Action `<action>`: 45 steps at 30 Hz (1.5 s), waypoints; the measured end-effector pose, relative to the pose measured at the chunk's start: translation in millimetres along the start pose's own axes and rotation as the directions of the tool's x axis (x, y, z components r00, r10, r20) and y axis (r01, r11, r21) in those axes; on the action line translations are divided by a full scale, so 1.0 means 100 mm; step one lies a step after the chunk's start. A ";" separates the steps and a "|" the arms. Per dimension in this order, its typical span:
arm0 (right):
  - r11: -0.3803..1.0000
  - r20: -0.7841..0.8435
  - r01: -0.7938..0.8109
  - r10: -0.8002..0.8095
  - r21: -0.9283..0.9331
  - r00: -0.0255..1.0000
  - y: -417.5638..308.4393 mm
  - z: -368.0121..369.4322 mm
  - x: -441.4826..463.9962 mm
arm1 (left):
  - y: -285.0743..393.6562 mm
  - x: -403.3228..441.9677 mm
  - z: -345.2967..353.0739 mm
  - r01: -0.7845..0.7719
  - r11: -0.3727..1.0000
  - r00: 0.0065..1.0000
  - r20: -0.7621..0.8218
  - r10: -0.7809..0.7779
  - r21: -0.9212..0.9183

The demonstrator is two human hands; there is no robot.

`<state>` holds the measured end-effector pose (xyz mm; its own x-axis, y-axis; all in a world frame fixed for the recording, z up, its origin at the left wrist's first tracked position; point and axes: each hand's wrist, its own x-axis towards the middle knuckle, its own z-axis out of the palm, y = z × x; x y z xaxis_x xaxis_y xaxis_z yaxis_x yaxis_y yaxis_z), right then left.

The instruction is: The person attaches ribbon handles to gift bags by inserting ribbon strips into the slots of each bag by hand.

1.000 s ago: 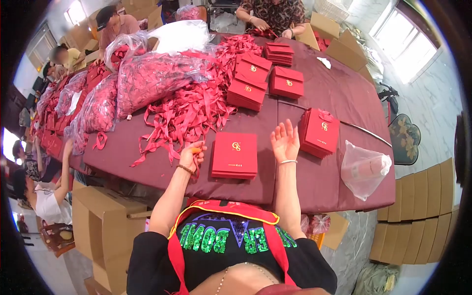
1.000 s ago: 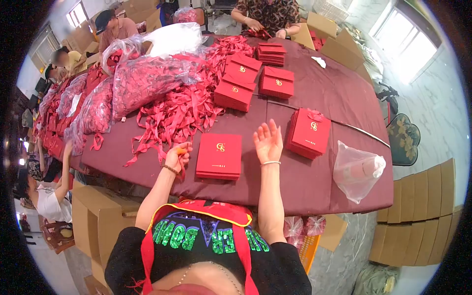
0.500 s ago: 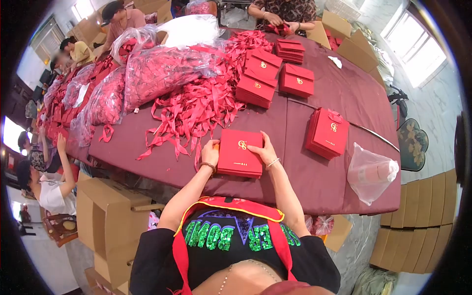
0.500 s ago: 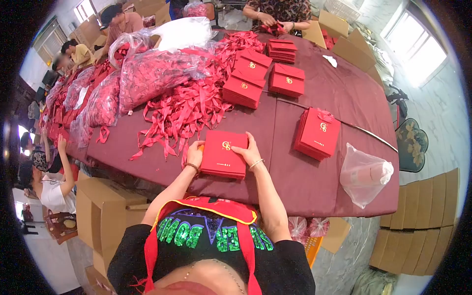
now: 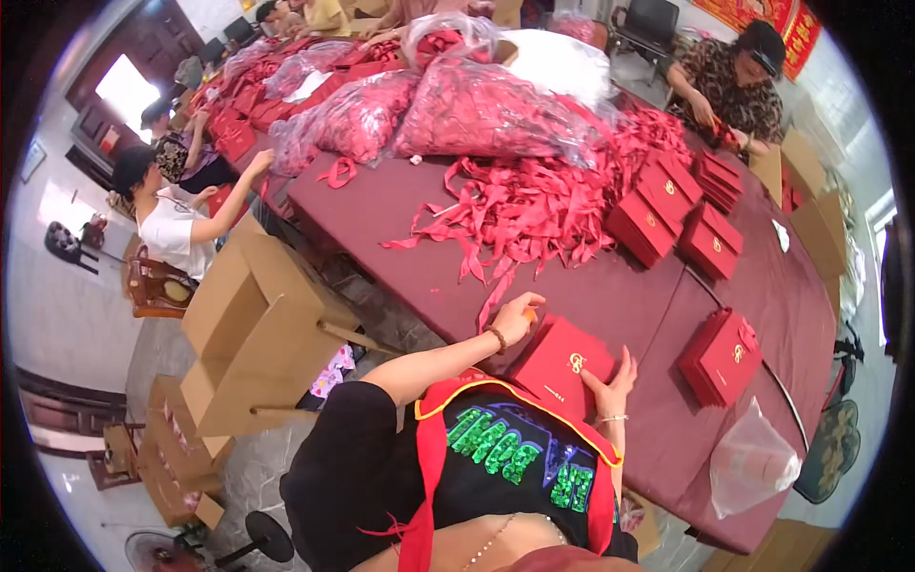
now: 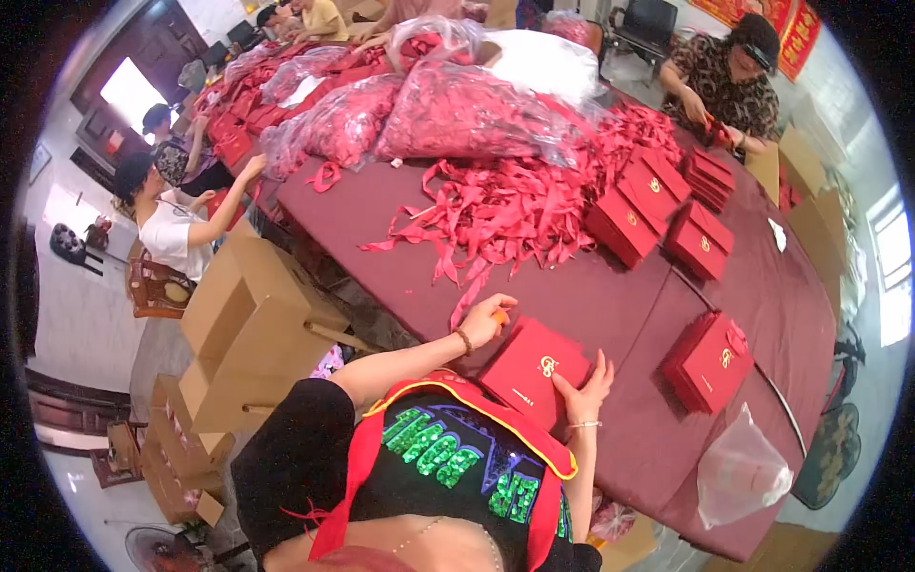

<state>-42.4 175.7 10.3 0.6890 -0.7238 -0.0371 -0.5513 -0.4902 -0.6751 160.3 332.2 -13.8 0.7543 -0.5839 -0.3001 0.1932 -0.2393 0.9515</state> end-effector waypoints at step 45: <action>0.891 0.539 -0.206 -0.051 0.406 0.841 -0.62 -0.17 0.30 | 0.68 -0.59 0.14 -0.703 0.527 0.694 0.297 0.656 0.478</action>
<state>4.3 176.4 63.6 0.8612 -0.3217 -0.3935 -0.4417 -0.0906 -0.8926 119.8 339.2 68.0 0.4634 -0.7928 0.3959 -0.7284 -0.0864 0.6797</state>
